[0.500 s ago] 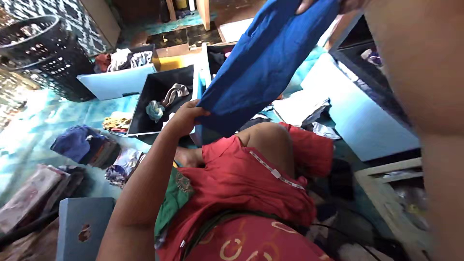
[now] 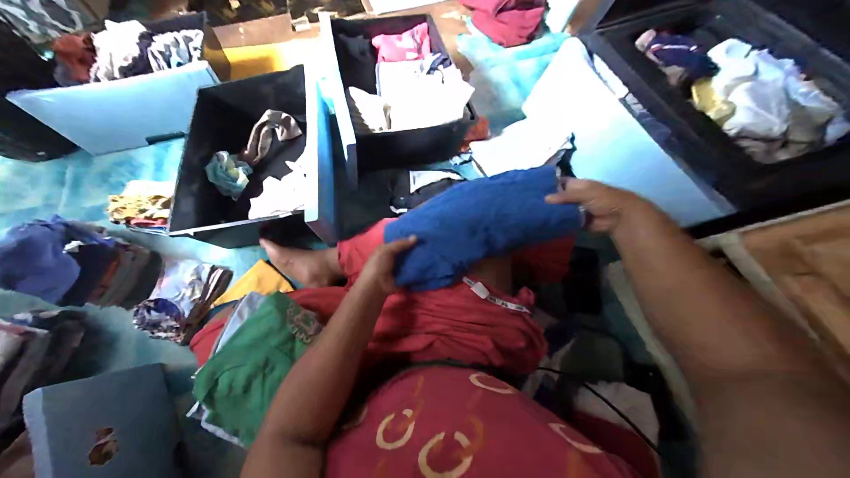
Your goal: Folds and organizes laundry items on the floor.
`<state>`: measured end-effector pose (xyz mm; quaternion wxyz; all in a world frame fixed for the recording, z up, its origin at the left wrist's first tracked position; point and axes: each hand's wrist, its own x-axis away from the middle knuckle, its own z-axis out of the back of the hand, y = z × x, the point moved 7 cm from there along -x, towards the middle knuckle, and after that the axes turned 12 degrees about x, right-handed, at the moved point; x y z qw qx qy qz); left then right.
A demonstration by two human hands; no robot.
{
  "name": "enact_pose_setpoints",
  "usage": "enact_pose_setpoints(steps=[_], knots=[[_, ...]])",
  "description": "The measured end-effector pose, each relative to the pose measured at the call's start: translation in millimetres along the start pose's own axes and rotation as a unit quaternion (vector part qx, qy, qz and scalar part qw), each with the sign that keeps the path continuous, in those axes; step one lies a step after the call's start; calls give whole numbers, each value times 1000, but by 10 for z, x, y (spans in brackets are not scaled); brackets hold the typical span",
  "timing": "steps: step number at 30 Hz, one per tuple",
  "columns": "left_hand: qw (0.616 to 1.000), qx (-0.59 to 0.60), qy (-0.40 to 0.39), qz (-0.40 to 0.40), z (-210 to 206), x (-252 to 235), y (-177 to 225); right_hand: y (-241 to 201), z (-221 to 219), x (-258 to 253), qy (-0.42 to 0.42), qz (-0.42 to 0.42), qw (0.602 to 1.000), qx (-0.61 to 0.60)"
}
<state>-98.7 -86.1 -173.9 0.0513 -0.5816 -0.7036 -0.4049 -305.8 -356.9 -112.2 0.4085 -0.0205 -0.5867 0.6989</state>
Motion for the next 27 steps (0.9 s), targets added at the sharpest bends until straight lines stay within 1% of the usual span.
enact_pose_setpoints(steps=[1,3,6,9,11,14,16,18,20,24,26,27], knots=[[999,-14,29,10,40,-41,-71,189,-17,-56,-4,-5,1000,-24],[999,-26,44,9,90,-37,-91,342,-50,-88,-16,-1,998,-68],[999,-19,30,9,114,16,-68,289,-127,-32,-38,21,994,-99],[999,-30,30,20,70,53,-76,235,-124,-92,-47,33,996,-74],[998,-41,53,-7,67,84,-75,220,-120,-128,-55,42,995,-68],[990,-47,97,-94,109,150,-15,158,-114,-130,-86,73,991,-73],[984,-47,102,-135,143,177,47,99,-88,-96,-91,97,988,-72],[984,-41,97,-145,149,204,88,50,-47,-48,-87,119,987,-59],[989,-29,84,-120,129,221,88,-38,-18,19,-75,137,987,-42],[997,7,79,-12,113,229,-33,-251,-27,102,-86,204,975,-30],[997,25,73,1,129,235,-61,-295,-36,95,-94,211,973,-27],[997,30,64,-5,119,247,-46,-316,-57,98,-90,200,976,-14]])
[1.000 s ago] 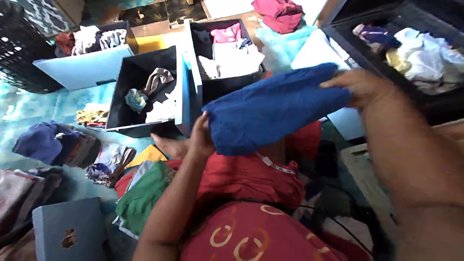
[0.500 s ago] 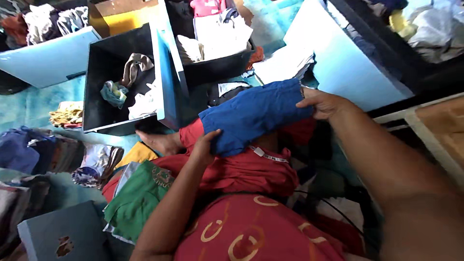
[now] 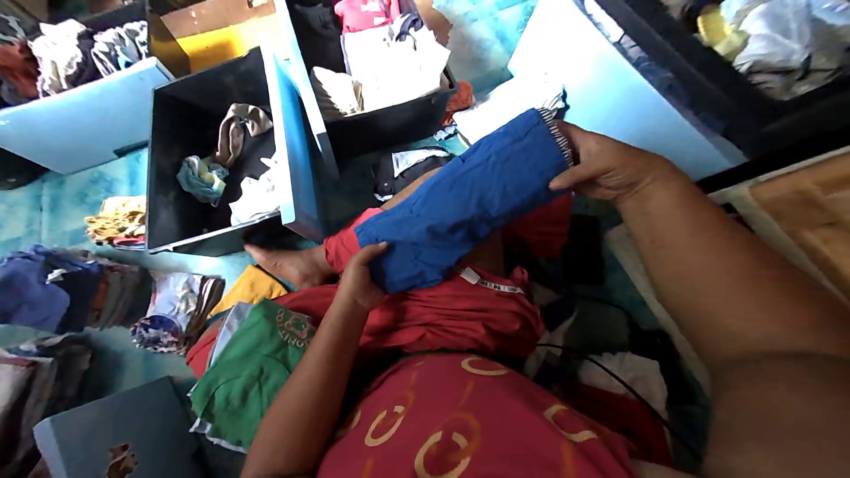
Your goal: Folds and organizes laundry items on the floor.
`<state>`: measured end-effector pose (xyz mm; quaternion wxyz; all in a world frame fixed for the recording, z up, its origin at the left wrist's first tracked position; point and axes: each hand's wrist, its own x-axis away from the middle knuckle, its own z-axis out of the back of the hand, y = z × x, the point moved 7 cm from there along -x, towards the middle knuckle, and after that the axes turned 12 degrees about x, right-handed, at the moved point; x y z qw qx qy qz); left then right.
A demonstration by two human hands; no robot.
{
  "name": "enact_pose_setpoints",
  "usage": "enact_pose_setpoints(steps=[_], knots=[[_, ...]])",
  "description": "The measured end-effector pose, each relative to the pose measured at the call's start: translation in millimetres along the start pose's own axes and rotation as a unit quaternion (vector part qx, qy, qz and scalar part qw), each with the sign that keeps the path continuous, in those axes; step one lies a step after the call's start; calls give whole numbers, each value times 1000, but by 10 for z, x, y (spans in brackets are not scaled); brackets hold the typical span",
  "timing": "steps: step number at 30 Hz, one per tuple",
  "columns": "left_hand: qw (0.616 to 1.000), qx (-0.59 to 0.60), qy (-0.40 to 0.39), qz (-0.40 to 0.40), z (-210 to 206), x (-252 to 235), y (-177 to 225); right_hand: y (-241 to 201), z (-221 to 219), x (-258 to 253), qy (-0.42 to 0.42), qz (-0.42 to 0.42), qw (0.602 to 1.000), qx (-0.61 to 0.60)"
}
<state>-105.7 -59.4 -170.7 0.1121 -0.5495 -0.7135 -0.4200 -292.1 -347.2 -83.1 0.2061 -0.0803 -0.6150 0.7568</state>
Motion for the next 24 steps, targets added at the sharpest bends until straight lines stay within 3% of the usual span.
enact_pose_setpoints(steps=[4,7,9,12,16,18,21,24], knots=[[998,-20,-27,-53,-93,91,178,-89,-157,-49,85,-97,983,130],[992,-49,-20,-114,-87,106,396,-173,-175,-100,150,-99,971,155],[987,-58,-18,-148,-44,106,516,-213,-153,-120,164,-45,979,110],[971,-74,-90,-207,-20,163,665,-316,-143,-131,164,62,983,62],[931,-100,-160,-313,30,293,931,-708,-162,-80,124,220,956,150],[895,-137,-199,-374,69,326,1037,-870,-230,-107,83,280,946,139],[851,-181,-242,-429,38,388,1127,-993,-300,-151,61,324,936,126],[855,-162,-242,-430,39,410,1133,-1011,-332,-177,54,335,933,120]])
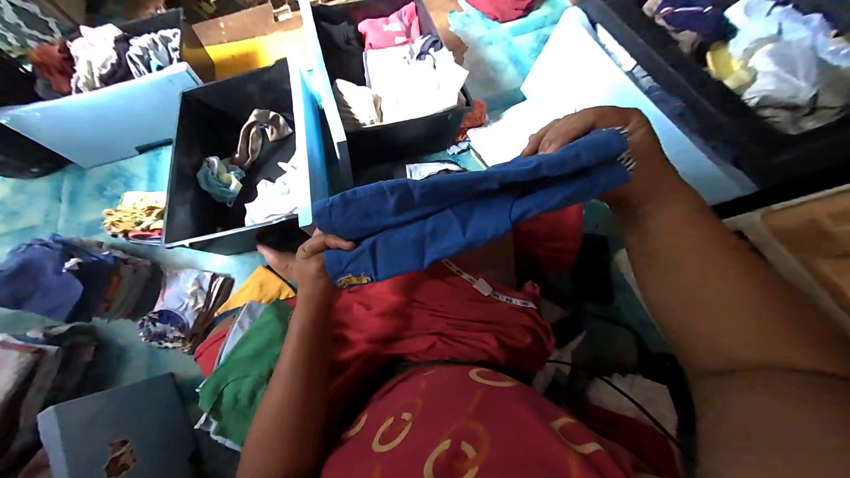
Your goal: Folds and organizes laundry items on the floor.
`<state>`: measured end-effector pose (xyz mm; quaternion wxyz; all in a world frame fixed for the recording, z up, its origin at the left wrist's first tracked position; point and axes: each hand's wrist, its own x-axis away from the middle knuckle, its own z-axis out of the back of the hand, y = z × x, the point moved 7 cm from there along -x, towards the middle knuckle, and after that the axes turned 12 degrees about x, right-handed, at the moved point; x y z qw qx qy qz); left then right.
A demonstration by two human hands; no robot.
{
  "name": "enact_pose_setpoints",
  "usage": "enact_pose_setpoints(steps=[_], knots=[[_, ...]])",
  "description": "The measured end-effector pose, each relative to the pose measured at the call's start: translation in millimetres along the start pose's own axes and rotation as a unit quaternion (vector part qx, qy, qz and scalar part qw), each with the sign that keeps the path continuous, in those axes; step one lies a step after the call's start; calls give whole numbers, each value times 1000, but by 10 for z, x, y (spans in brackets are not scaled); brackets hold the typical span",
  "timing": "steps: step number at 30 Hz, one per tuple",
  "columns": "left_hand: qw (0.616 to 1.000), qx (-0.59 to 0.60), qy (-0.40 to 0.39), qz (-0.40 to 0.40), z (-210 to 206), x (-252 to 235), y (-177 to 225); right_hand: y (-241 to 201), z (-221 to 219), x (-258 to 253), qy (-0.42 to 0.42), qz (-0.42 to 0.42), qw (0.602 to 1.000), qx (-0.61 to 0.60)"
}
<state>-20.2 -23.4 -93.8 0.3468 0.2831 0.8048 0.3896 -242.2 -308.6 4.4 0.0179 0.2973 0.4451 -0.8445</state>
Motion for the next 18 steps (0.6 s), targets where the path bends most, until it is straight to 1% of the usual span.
enact_pose_setpoints(steps=[2,5,8,10,12,14,16,18], knots=[[1000,5,7,4,29,16,-18,6,-14,-2,0,-4,1000,0],[999,21,33,27,58,35,-65,12,-9,23,8,-34,999,26],[994,70,37,76,9,75,-83,-2,17,85,5,-112,991,70],[986,112,11,120,-19,138,-128,90,2,181,-16,-177,984,10],[983,105,5,152,-15,213,-189,270,-7,331,-11,-229,973,-30],[983,82,14,163,1,252,-241,398,-33,438,-2,-250,967,-41],[985,60,21,158,25,259,-267,436,-61,482,8,-255,966,-37],[985,65,30,154,35,257,-260,453,-67,505,11,-255,966,-40]])
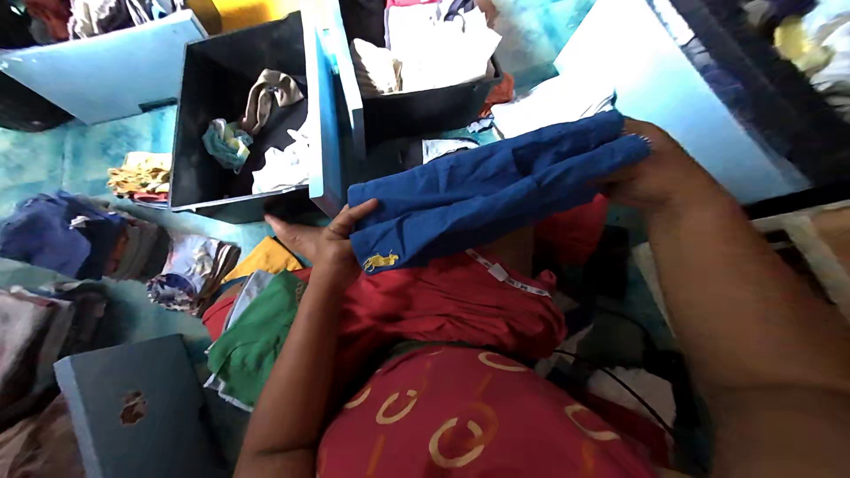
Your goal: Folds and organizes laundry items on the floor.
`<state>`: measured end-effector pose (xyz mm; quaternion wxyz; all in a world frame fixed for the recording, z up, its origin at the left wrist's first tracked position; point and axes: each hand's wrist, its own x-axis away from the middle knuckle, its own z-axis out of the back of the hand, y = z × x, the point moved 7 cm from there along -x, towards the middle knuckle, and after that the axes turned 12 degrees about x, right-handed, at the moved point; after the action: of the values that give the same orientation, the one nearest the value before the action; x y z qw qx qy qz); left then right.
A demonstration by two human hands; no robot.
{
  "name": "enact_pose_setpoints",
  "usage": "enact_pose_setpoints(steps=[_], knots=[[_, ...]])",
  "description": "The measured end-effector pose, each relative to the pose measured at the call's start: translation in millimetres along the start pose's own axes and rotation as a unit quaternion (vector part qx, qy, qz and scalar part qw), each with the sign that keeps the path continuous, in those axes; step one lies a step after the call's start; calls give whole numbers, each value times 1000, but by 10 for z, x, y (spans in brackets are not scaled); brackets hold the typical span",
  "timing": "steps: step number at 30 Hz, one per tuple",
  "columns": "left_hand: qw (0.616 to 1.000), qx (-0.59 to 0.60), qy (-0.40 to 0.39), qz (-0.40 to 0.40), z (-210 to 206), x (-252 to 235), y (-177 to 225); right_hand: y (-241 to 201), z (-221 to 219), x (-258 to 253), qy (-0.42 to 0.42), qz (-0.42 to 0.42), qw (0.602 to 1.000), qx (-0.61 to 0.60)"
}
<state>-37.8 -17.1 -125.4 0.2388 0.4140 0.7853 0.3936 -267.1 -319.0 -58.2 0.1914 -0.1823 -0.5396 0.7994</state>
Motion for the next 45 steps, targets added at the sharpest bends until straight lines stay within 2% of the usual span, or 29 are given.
enact_pose_setpoints(steps=[2,4,7,9,12,16,18,22,24,27,29,31,34,36,38,39,42,43,45], knots=[[999,33,3,-3,-20,-25,33,9,22,-2,-5,1,1000,-7],[996,78,38,30,-53,-30,10,-17,40,3,-12,-19,1000,-15],[966,119,161,162,-157,55,-201,90,77,26,16,-155,988,-6],[950,117,184,222,-190,75,-409,259,139,41,3,-231,973,10],[959,94,174,205,-332,39,-544,241,343,16,5,-253,966,48],[982,66,100,145,-697,-90,-559,-224,706,-183,-9,-223,945,240],[989,49,60,127,-876,-172,-608,-536,700,-334,-33,-197,920,337],[985,9,40,165,-1094,-208,-729,-1112,167,-579,-115,-92,870,471],[981,41,34,185,-1112,-199,-764,-1264,-298,-557,-171,-71,866,465],[972,156,50,170,-1049,-217,-738,-1172,-1021,-376,-293,-59,868,398],[964,206,43,166,-974,-213,-703,-907,-1282,-327,-333,16,834,439],[971,177,18,158,-916,-151,-712,-499,-1425,-216,-310,89,806,496],[983,72,38,165,-835,-76,-802,-47,-1576,64,-177,97,824,530],[983,-19,43,176,-814,-107,-780,-19,-1502,125,-87,119,861,487],[981,-110,-33,160,-894,-142,-600,-204,-1268,66,-83,140,915,370],[976,-140,-96,135,-1004,-156,-458,-352,-1124,34,-87,164,925,331],[941,-197,-273,21,-1523,-242,-32,-868,-736,11,-127,228,907,330],[932,-198,-303,-11,-1672,-289,64,-990,-613,-10,-137,228,903,338],[935,-213,-283,-31,-1780,-399,189,-1043,-298,-87,-173,150,915,332]])
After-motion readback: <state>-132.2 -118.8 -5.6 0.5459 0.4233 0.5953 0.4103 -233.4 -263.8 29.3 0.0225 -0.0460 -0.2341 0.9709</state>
